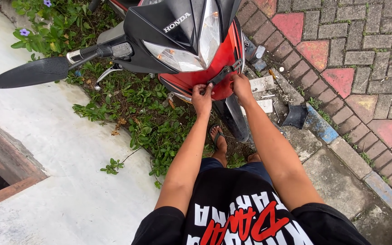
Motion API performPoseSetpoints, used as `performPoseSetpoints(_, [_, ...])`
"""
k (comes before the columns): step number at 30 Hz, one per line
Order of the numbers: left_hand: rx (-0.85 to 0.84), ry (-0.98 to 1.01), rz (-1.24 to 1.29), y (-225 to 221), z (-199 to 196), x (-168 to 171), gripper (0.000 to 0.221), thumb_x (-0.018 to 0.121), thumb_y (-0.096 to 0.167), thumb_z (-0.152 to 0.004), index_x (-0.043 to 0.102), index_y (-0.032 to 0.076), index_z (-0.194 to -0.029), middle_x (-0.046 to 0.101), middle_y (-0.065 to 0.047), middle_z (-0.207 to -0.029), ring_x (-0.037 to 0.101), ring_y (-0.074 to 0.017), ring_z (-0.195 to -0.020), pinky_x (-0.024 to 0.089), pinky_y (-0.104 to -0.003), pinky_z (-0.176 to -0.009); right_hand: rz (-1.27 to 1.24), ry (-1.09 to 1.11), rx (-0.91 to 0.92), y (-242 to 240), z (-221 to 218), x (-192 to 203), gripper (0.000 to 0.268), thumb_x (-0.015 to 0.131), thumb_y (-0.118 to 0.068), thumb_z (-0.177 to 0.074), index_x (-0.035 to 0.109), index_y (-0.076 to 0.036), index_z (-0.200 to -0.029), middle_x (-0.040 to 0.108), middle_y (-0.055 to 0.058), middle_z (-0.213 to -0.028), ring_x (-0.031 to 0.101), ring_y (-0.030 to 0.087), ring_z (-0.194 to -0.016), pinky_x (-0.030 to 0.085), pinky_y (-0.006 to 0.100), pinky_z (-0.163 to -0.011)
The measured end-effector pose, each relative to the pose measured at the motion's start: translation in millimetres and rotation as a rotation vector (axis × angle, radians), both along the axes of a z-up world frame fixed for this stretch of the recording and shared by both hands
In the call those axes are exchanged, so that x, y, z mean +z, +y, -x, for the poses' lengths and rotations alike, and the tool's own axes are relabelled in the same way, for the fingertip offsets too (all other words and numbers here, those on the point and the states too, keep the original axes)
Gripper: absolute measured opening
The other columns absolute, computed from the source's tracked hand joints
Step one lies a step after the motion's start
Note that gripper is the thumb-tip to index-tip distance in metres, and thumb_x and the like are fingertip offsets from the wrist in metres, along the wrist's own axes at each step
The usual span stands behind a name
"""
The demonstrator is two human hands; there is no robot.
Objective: Removing and re-attaching the front fairing of a motorcycle using a screwdriver
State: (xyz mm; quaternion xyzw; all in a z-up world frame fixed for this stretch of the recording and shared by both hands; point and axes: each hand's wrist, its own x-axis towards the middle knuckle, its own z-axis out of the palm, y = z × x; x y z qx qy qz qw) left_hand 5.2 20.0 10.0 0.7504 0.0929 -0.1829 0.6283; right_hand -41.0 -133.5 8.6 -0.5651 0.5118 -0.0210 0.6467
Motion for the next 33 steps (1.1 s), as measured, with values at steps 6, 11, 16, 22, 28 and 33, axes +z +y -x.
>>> performPoseSetpoints(6, [-0.09,0.01,0.065,12,-3,12,0.026,0.073,0.007,-0.091,0.061,0.0,-0.113,0.07,-0.015,-0.103,0.077,-0.0188,-0.083,0.064,-0.026,-0.065,-0.215,-0.227,-0.112,32,62,8,0.034,0.043,0.005,-0.094,0.049,0.011,-0.127,0.058,0.012,-0.098,0.069,0.018,-0.068,0.06,0.025,-0.057])
performPoseSetpoints(11, [-0.109,0.006,0.078,18,-3,21,0.026,0.072,0.005,-0.09,0.061,-0.002,-0.113,0.069,-0.017,-0.102,0.077,-0.0215,-0.085,0.065,-0.026,-0.07,-0.215,-0.291,-0.087,58,67,7,0.035,0.035,0.002,-0.104,0.032,0.012,-0.138,0.052,0.016,-0.1,0.074,0.027,-0.074,0.068,0.035,-0.067])
performPoseSetpoints(16, [-0.081,-0.006,0.062,21,-1,4,0.023,0.074,0.004,-0.088,0.065,-0.003,-0.108,0.07,-0.018,-0.098,0.077,-0.0229,-0.082,0.065,-0.026,-0.066,-0.121,-0.375,-0.047,64,51,21,0.024,0.047,-0.002,-0.106,0.04,0.011,-0.125,0.061,0.022,-0.091,0.075,0.034,-0.066,0.068,0.04,-0.057])
performPoseSetpoints(22, [-0.132,-0.1,-0.003,27,-1,-1,0.012,0.074,0.003,-0.088,0.071,0.004,-0.1,0.073,-0.014,-0.094,0.077,-0.0216,-0.081,0.067,-0.03,-0.063,0.192,-0.353,0.168,73,32,41,0.018,0.056,0.0,-0.102,0.064,0.004,-0.117,0.071,0.02,-0.098,0.077,0.025,-0.077,0.064,0.038,-0.065])
performPoseSetpoints(28, [-0.218,-0.194,-0.108,29,-1,-4,0.011,0.071,0.009,-0.093,0.071,0.011,-0.104,0.067,-0.009,-0.094,0.073,-0.0277,-0.091,0.059,-0.042,-0.069,0.229,-0.423,0.216,73,20,38,0.017,0.052,0.007,-0.101,0.063,0.006,-0.115,0.072,0.021,-0.093,0.074,0.024,-0.076,0.062,0.036,-0.068])
performPoseSetpoints(33, [-0.238,-0.185,-0.103,29,2,11,0.012,0.07,0.009,-0.094,0.07,0.013,-0.106,0.067,-0.012,-0.095,0.071,-0.0332,-0.096,0.058,-0.046,-0.078,0.236,-0.422,0.243,67,14,23,0.015,0.053,0.006,-0.102,0.063,0.005,-0.113,0.073,0.021,-0.09,0.074,0.024,-0.07,0.061,0.035,-0.061])
